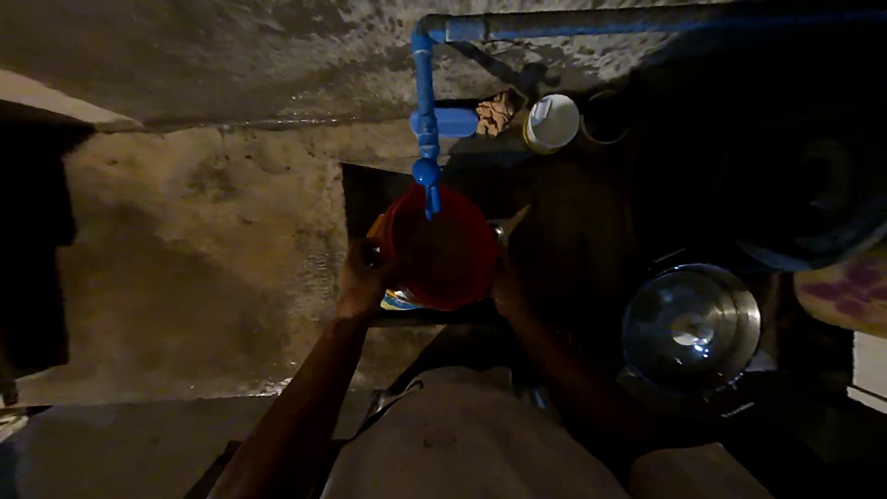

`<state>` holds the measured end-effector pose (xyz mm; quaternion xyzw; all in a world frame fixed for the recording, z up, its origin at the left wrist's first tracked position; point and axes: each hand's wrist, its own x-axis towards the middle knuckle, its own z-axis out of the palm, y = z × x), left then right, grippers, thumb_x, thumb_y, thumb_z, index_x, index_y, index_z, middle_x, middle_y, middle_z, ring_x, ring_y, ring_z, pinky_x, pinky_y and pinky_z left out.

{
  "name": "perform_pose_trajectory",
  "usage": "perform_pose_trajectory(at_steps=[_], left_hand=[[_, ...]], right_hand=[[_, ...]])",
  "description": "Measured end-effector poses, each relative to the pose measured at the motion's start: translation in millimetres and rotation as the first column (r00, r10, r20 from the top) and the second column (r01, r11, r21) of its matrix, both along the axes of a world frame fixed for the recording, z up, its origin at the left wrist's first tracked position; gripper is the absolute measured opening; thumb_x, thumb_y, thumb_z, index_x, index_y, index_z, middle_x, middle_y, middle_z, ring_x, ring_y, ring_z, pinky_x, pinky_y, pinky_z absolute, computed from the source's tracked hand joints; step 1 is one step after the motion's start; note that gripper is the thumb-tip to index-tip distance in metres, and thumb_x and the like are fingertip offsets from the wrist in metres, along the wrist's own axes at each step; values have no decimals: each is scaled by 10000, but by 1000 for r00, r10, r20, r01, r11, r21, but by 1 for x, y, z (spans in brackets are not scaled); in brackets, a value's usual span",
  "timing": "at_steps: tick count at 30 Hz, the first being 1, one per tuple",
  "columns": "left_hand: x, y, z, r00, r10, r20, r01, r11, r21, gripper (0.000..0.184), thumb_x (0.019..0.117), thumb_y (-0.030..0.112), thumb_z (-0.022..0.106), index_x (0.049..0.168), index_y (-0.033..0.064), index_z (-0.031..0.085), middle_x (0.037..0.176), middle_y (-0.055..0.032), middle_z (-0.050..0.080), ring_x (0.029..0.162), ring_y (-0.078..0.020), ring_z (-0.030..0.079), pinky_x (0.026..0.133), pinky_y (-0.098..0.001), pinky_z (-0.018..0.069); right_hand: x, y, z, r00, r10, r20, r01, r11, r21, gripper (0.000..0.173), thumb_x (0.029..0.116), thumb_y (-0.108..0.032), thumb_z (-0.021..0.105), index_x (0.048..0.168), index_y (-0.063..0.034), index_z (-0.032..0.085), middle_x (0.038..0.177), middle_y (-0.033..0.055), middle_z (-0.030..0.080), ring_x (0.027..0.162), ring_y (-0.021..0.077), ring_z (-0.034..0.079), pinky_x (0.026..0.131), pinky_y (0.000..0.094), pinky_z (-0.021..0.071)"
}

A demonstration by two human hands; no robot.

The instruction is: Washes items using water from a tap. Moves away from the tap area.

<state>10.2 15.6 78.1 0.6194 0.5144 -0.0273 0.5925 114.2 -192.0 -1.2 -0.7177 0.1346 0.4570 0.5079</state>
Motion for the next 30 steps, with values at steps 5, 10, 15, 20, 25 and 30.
perform_pose_trajectory(at_steps=[5,10,15,20,25,30], left_hand=[[-1,-10,0,999,-7,52,9,1000,-27,544,884,9,747,1342,28,454,902,-77,619,688,-152,663,617,-325,613],[10,-19,2,997,-60,38,62,997,-35,591,853,18,781,1342,31,449,922,-80,622,714,-160,674,638,-340,622],[27,-27,1,993,-114,-15,114,993,-12,639,843,81,824,1361,34,452,965,-97,622,744,-169,669,662,-360,622],[40,-37,-5,986,-146,-79,150,987,53,676,820,108,851,1371,40,466,983,-108,618,769,-180,654,683,-375,607],[51,-49,-6,989,-137,-48,140,988,63,665,840,104,827,1376,30,442,968,-105,605,732,-171,650,650,-361,608],[56,-57,-9,988,-143,-51,146,986,77,667,820,118,845,1360,40,460,959,-88,577,747,-153,615,669,-347,589]], right_hand=[[3,-10,-9,994,103,22,-102,993,-61,492,1095,-161,457,1576,-143,358,1368,213,584,1067,301,671,858,466,586],[6,-18,-19,996,63,-55,-69,991,-114,494,1082,-213,515,1563,-202,406,1396,192,585,1153,323,645,929,500,558],[-6,-29,-35,985,-149,-89,146,988,-41,441,1083,-253,510,1518,-199,467,1319,173,621,1066,288,663,849,471,583],[-11,-34,-37,947,-300,-110,300,954,-15,394,1086,-258,505,1456,-123,509,1248,167,639,1000,246,660,819,428,580],[-9,-39,-42,914,-376,-154,387,921,43,372,1087,-221,492,1440,-109,529,1184,151,662,937,216,665,775,395,583],[-8,-45,-47,911,-375,-170,385,922,30,380,1089,-225,493,1451,-116,521,1186,147,660,925,210,662,769,386,579]])
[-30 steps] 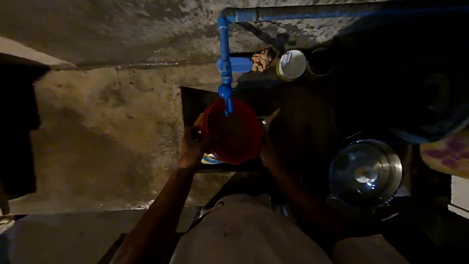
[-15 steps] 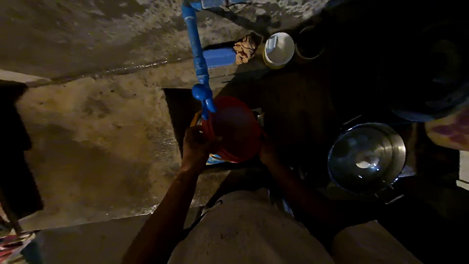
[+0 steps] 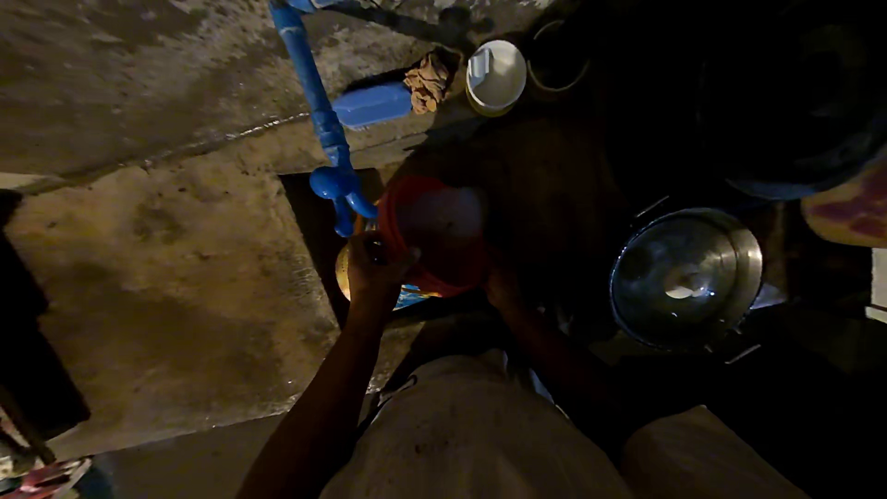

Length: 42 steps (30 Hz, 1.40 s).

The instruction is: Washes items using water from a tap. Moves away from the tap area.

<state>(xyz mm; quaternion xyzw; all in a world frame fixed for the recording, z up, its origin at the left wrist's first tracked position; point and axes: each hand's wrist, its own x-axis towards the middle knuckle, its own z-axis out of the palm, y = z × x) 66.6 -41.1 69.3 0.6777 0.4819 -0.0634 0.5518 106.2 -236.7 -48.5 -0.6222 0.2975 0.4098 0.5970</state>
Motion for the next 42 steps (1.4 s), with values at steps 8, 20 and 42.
perform_pose_trajectory(at_steps=[8,20,42], left_hand=[[8,-6,-4,996,-65,-60,67,997,26,685,832,177,852,1379,54,458,958,-94,586,749,-179,623,669,-380,592],[15,-15,-4,998,-42,-47,44,998,41,683,820,121,855,1364,39,448,932,-85,573,709,-147,617,644,-337,591],[26,-29,-10,992,-125,-16,125,992,10,636,832,107,848,1338,29,472,919,-73,597,707,-126,637,641,-319,597]], right_hand=[[1,-3,-4,994,-103,-37,104,994,24,314,1082,-196,508,1374,-101,575,1056,131,676,817,199,661,681,372,582],[2,-7,-8,993,-107,-47,109,993,38,310,1072,-147,518,1367,-71,575,963,124,662,690,163,620,588,320,549],[4,-12,-9,988,-103,-119,99,994,-38,294,1080,-138,502,1350,-38,561,993,145,644,713,182,618,618,338,553]])
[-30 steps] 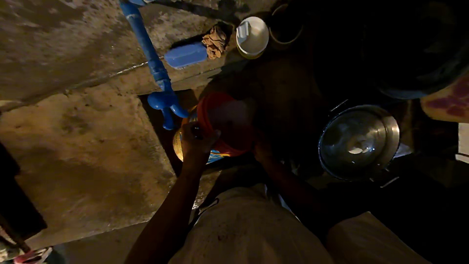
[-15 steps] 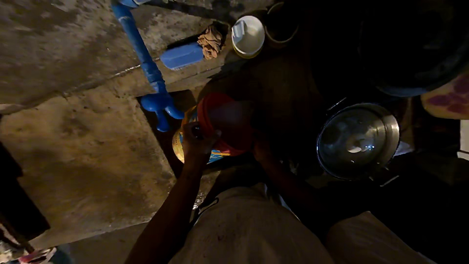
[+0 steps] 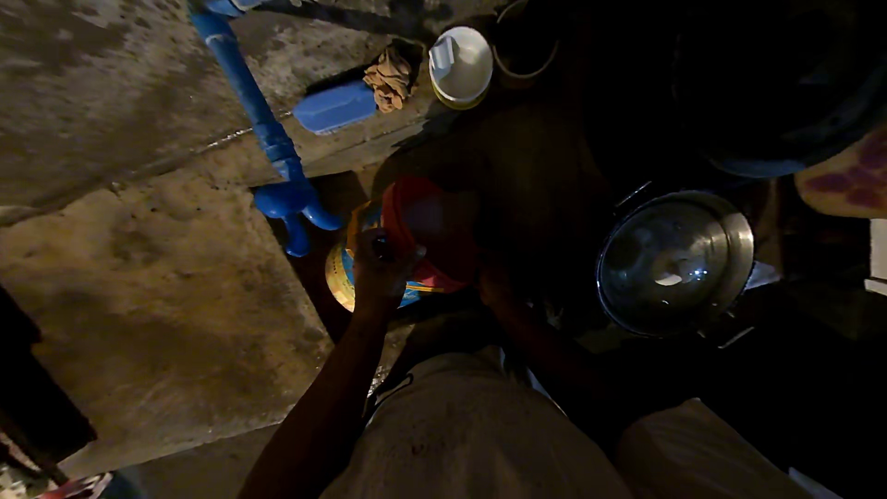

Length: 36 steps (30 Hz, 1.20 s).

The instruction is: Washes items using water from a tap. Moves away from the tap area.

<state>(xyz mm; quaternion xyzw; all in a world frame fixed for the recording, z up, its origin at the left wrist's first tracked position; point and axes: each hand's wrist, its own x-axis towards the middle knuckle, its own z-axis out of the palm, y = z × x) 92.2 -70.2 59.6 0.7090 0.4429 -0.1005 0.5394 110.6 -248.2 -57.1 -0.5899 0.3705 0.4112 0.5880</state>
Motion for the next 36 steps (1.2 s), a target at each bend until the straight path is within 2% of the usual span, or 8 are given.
perform_pose_trajectory(at_steps=[5,14,20,25,28,30,34,36], left_hand=[[1,-2,-5,1000,-5,-7,5,1000,-30,629,848,99,832,1353,31,463,959,-92,589,720,-150,644,640,-333,601],[5,-3,-8,998,-55,-42,54,998,-30,625,863,133,827,1365,44,466,985,-110,595,734,-178,647,657,-360,604],[8,-5,-11,998,-57,-22,56,997,-48,612,870,118,818,1358,40,457,980,-106,592,733,-168,644,654,-357,602],[8,2,-2,995,-68,-70,67,997,-23,621,868,117,817,1378,35,472,997,-117,613,754,-169,652,663,-360,602],[-6,23,5,998,-3,-70,2,1000,-12,615,850,87,817,1378,59,503,1007,-99,634,783,-154,653,674,-344,595],[-19,35,8,996,83,-16,-84,995,-48,579,843,30,787,1349,75,511,954,-53,616,744,-124,649,638,-310,602],[-38,48,13,988,148,30,-147,988,-54,532,879,45,762,1333,74,486,900,-15,622,692,-101,662,612,-286,613],[-43,51,15,984,176,0,-176,984,-14,531,884,33,758,1333,67,478,897,-22,621,686,-92,657,597,-276,603]], right_hand=[[1,-1,1,999,1,-32,-1,1000,2,306,1085,-147,490,1370,-48,543,947,148,645,652,182,617,573,335,554],[7,-1,11,997,53,-54,-53,999,-10,328,1077,-124,495,1395,-47,525,1032,184,646,730,225,644,624,371,574],[6,-3,8,996,58,-65,-58,998,-6,334,1094,-163,468,1407,-51,506,979,173,645,658,210,634,582,356,570],[3,0,19,998,54,-35,-54,998,-14,311,1067,-114,515,1367,-36,526,953,172,654,641,217,651,555,354,579],[-5,7,29,992,118,37,-119,993,9,289,1046,-102,557,1324,-22,555,974,170,661,659,225,666,555,363,591],[-7,13,34,983,165,77,-166,986,12,313,1035,-85,568,1340,-19,547,989,185,666,639,232,675,540,371,601],[-6,19,40,963,258,82,-259,966,9,432,1025,-94,600,1435,-44,475,1098,207,655,677,248,694,555,380,609],[0,18,44,942,330,62,-331,943,17,479,1023,-114,609,1472,-77,447,1133,200,651,714,247,698,583,383,612]])
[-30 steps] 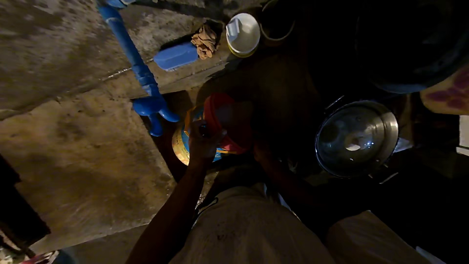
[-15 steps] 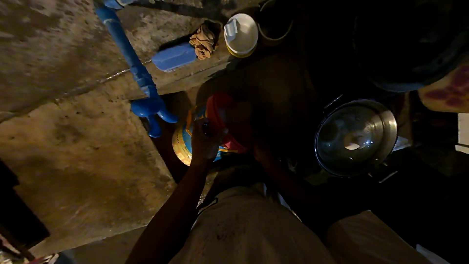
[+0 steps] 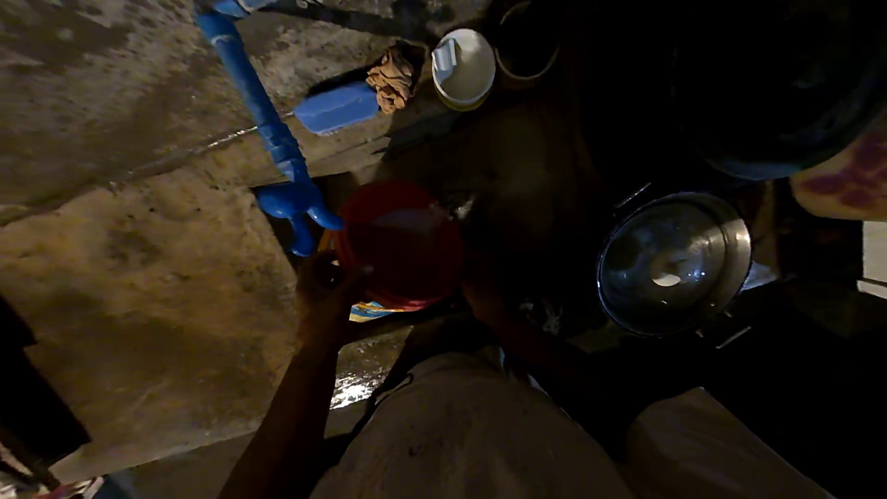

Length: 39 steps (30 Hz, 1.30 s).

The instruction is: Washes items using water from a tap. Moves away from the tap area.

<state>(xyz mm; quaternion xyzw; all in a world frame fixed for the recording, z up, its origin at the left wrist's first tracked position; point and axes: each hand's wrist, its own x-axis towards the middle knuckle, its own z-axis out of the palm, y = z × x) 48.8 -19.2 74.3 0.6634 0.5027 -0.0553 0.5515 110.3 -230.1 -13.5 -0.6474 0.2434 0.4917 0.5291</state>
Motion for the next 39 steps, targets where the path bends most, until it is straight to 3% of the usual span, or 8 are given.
perform_pose_trajectory(at_steps=[5,10,14,21,25,29,33,39], left_hand=[[-10,9,5,998,56,-9,-56,998,-9,436,906,-4,705,1286,85,508,876,-8,616,669,-86,652,572,-269,597],[-20,16,4,998,61,2,-61,998,8,428,910,20,705,1289,86,517,878,-1,618,689,-77,652,585,-261,595],[-28,22,3,999,35,8,-35,999,30,425,906,52,700,1289,72,517,871,9,618,704,-64,649,587,-244,586],[-34,25,5,998,43,34,-45,998,40,433,855,58,693,1252,90,525,843,49,621,686,-32,646,574,-214,582],[-29,23,11,998,68,-9,-68,998,20,460,866,52,694,1286,76,506,888,24,604,708,-50,649,596,-235,595],[-35,26,6,994,68,83,-67,998,-18,437,855,29,692,1253,96,523,835,65,642,696,-32,658,606,-222,596],[-38,27,3,988,71,139,-65,997,-48,448,849,6,694,1256,90,527,839,45,655,670,-53,667,599,-236,606],[-35,26,6,995,29,95,-27,999,-24,471,861,21,708,1283,68,506,828,40,642,652,-38,655,589,-220,597]], right_hand=[[24,-13,-14,988,138,68,-138,990,-6,361,1099,-264,475,1356,-25,560,1113,167,682,855,218,698,747,371,600],[50,-22,-53,977,-12,211,35,994,-108,408,1094,-275,482,1405,-14,525,1243,189,649,1019,253,673,858,417,576],[89,-30,-61,900,238,366,-44,884,-465,439,1077,-255,516,1451,-26,523,1425,212,576,1305,329,571,1107,501,452],[136,-12,-123,609,578,543,-194,773,-604,465,1052,-203,534,1456,25,506,1518,282,451,1439,412,409,1200,509,339],[142,38,-44,632,766,117,-553,551,-624,518,1099,-187,453,1572,-8,339,1633,236,310,1517,391,295,1226,524,277],[110,0,-116,486,766,420,-370,616,-695,469,1056,-244,526,1469,-23,512,1490,228,518,1373,391,506,1136,550,421],[117,-13,-112,721,553,417,-245,766,-594,434,1034,-260,584,1403,-32,571,1414,210,578,1307,358,560,1110,534,450],[102,-7,-35,901,89,425,12,973,-230,241,1019,-123,601,1241,-46,656,1091,120,693,848,178,696,774,362,606]])
